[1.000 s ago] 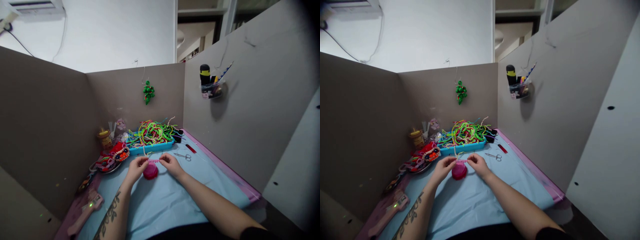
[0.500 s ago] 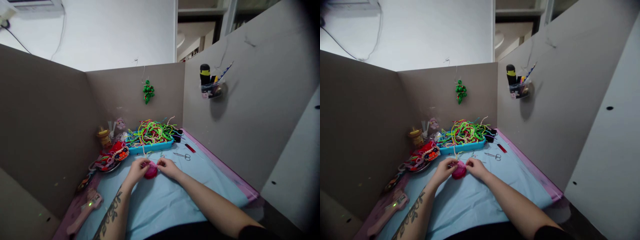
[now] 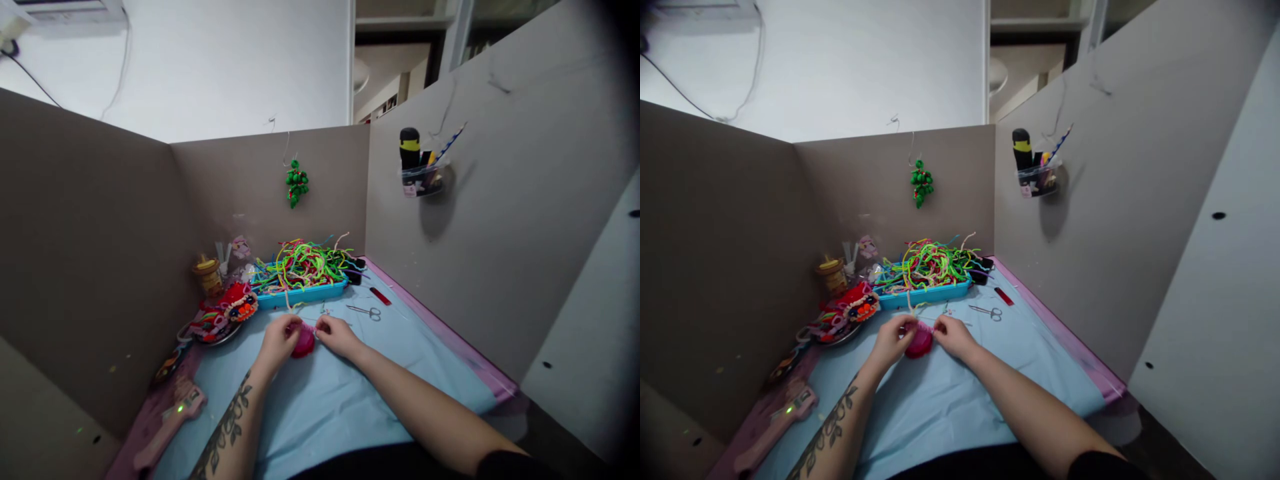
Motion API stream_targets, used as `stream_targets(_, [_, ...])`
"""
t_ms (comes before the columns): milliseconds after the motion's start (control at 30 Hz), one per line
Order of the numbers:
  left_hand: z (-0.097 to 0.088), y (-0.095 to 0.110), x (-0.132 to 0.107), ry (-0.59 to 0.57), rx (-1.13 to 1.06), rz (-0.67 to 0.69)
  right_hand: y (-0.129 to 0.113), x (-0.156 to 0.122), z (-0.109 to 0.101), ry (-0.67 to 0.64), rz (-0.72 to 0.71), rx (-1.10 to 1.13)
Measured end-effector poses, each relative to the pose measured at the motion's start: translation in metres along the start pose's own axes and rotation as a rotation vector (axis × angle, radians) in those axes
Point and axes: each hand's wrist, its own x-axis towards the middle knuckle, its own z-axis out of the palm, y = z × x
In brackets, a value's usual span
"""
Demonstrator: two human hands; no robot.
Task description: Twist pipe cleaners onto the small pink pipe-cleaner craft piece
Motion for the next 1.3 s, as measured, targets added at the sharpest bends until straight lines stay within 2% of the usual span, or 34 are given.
stream_targets(200, [-0.013, 0.000, 0.003, 0.020, 0.046, -0.017, 0.007, 0.001, 0.003, -0.003, -0.004, -0.012])
stream_targets(300, [-0.017, 0.001, 0.004, -0.017, 0.063, -0.062, 0.007, 0.000, 0.003, -0.022, 0.002, -0.014])
stream_targets(433, [-0.016, 0.003, 0.003, -0.056, 0.023, -0.071, 0.006, -0.001, 0.003, -0.030, -0.006, -0.013])
stream_targets(667, [-0.014, 0.005, 0.001, -0.102, 0.015, -0.039, 0.006, 0.001, -0.002, 0.146, 0.014, -0.058])
stream_targets(967, [-0.011, 0.004, 0.000, -0.118, 0.093, 0.026, 0.004, 0.000, 0.000, 0.055, -0.038, -0.046])
stream_targets(1200, [-0.012, 0.009, -0.001, -0.099, 0.176, 0.041, 0.002, -0.002, 0.000, 0.068, 0.032, 0.000])
stream_targets(1300, [-0.010, 0.009, -0.001, -0.099, 0.197, 0.052, 0.002, -0.001, 0.003, 0.091, 0.002, -0.069])
